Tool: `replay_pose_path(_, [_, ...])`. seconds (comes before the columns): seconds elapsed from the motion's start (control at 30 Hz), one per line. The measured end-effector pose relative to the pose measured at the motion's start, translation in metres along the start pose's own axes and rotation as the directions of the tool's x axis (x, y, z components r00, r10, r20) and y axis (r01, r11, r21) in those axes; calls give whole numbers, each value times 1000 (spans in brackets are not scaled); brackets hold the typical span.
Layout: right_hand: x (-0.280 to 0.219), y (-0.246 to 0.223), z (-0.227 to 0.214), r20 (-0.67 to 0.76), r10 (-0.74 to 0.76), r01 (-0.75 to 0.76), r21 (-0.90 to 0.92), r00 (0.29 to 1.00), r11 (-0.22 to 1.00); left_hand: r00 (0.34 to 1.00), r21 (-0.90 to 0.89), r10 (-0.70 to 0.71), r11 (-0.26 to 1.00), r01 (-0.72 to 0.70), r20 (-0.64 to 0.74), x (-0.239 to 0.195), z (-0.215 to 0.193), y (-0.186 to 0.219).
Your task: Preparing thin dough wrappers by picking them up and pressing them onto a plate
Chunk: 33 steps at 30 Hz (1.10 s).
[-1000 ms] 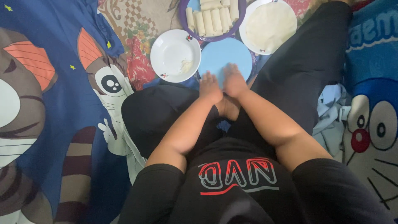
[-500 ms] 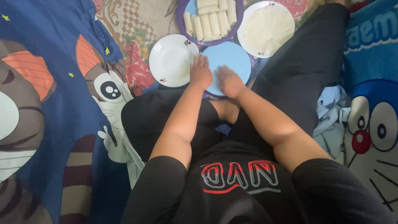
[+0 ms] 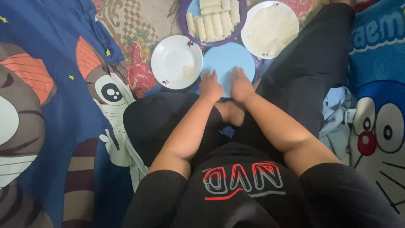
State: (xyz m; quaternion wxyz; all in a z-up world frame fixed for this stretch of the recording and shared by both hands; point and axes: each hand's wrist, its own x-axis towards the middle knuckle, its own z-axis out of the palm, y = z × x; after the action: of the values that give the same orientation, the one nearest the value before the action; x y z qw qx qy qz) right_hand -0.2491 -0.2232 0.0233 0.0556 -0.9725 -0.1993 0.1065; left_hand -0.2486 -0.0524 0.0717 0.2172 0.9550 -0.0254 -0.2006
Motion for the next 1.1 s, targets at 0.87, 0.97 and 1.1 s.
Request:
replay_pose_path(0.87, [6, 0, 38, -219, -123, 183, 277, 968, 943, 995, -359, -49, 930, 77, 86, -19, 14, 3])
replay_pose_path(0.97, [11, 9, 46, -213, 14, 60, 335, 977, 940, 994, -154, -111, 982, 107, -19, 5, 23, -25])
replay_pose_path(1.1, [5, 13, 41, -172, 129, -93, 203, 977, 975, 996, 141, -59, 989, 48, 70, -13, -15, -7])
